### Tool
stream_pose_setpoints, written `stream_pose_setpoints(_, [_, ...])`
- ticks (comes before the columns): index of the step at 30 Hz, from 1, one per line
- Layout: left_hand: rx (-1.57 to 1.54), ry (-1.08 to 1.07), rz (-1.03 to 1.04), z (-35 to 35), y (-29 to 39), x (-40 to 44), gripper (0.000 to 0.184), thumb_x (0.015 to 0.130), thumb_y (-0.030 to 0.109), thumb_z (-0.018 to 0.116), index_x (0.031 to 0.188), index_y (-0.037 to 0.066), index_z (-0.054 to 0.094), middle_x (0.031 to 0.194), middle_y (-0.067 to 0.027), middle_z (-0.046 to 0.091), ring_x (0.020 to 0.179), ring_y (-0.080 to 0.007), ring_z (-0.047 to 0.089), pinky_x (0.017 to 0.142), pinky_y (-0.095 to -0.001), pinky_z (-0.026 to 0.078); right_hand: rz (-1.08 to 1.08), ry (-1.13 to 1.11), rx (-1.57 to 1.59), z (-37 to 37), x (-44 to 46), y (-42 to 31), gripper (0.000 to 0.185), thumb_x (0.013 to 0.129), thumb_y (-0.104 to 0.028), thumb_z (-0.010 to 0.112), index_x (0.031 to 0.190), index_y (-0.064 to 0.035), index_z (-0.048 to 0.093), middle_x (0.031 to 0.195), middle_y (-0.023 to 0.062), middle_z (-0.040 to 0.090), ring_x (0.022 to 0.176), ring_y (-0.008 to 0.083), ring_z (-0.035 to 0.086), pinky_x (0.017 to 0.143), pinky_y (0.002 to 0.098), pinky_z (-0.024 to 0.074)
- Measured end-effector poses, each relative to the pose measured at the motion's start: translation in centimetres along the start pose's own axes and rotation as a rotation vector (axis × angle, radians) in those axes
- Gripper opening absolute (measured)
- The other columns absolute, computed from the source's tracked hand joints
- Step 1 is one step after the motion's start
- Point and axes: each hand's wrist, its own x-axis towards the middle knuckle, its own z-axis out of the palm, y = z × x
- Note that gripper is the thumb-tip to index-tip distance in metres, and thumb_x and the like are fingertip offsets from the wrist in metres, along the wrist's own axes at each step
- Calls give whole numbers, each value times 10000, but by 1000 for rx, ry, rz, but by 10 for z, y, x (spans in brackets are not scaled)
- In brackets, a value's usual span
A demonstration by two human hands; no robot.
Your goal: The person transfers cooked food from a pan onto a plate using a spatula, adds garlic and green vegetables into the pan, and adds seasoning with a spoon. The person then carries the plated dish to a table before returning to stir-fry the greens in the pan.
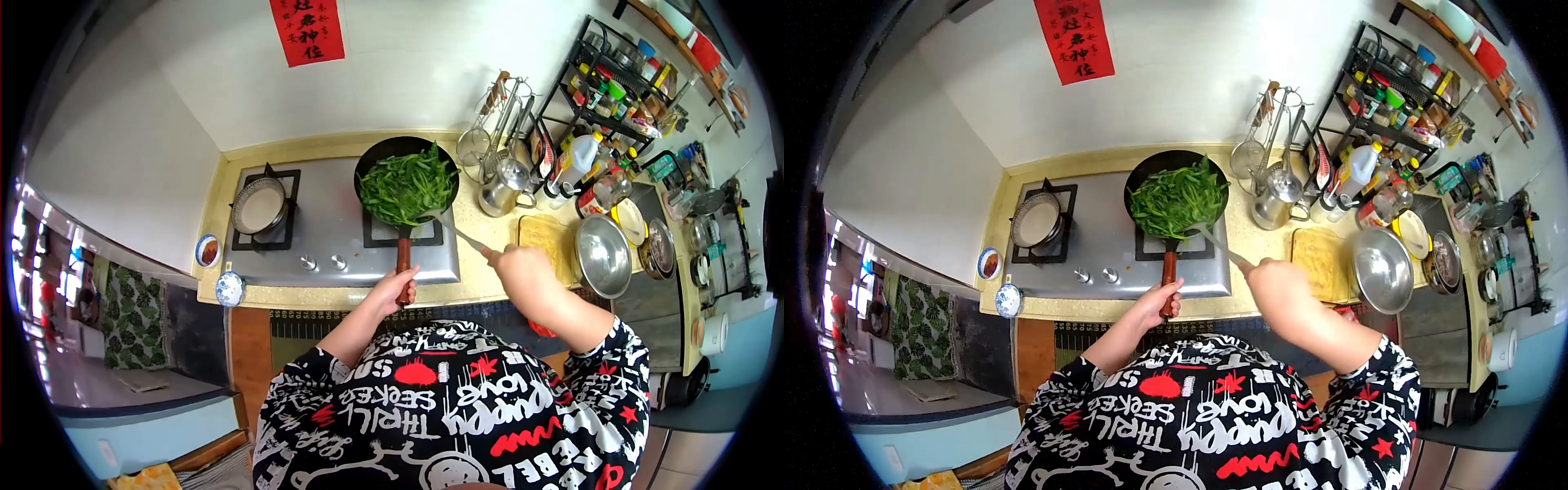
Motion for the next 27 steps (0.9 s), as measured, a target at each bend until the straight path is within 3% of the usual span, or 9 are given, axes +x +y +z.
stream_pose_setpoints(2, [6, 12, 14, 0, -1, 0, 312, 937, 281, 691, 1016, 130, 429, 707, 18, 515, 553, -94, 505, 473, -262, 440, 64, -96, 44, -5, 11, -18, 272, 891, -73, 565, 1147, -60, 654, 790, 127, 675, 743, 287, 696, 619, 371, 559])
stream_pose_setpoints(5, [9, 19, 30, 3, -6, 0, 303, 940, 275, 687, 1007, 128, 431, 704, 14, 514, 548, -94, 500, 474, -263, 440, 25, -17, 81, 32, 53, -26, 213, 889, -69, 563, 1076, -56, 666, 789, 136, 683, 768, 298, 702, 646, 383, 564])
stream_pose_setpoints(8, [37, 34, 55, 5, -5, -1, 301, 938, 277, 690, 989, 121, 437, 701, 12, 518, 541, -95, 496, 475, -266, 442, 82, 78, 113, 75, 88, -29, 361, 890, -58, 541, 1239, -83, 629, 811, 152, 668, 727, 318, 677, 623, 412, 539])
stream_pose_setpoints(14, [23, 22, 21, 1, -1, -3, 310, 937, 287, 691, 986, 135, 426, 715, 20, 514, 568, -80, 494, 471, -230, 418, 107, 90, 171, 11, 48, 15, 259, 915, -114, 553, 1123, -86, 705, 793, 159, 685, 732, 328, 683, 658, 419, 540])
stream_pose_setpoints(18, [7, 31, -1, 8, 3, -5, 308, 934, 280, 697, 978, 139, 427, 719, 19, 516, 569, -77, 492, 472, -221, 427, 228, 312, 265, 3, 59, 30, 260, 922, -120, 557, 1136, -105, 703, 808, 180, 695, 739, 335, 684, 670, 429, 533])
stream_pose_setpoints(24, [19, 38, 0, 6, 1, -4, 313, 934, 289, 697, 977, 135, 429, 723, 21, 514, 564, -73, 482, 472, -219, 421, 340, 397, 465, 106, 147, 38, 304, 911, -83, 547, 1184, -80, 681, 823, 212, 689, 763, 350, 685, 699, 450, 535])
stream_pose_setpoints(27, [26, 37, 9, 8, 1, -2, 303, 936, 294, 694, 971, 133, 440, 723, 23, 514, 562, -72, 481, 473, -220, 418, 199, 360, 431, 113, 138, 18, 383, 891, -42, 542, 1251, -110, 652, 803, 191, 685, 736, 330, 688, 671, 438, 536])
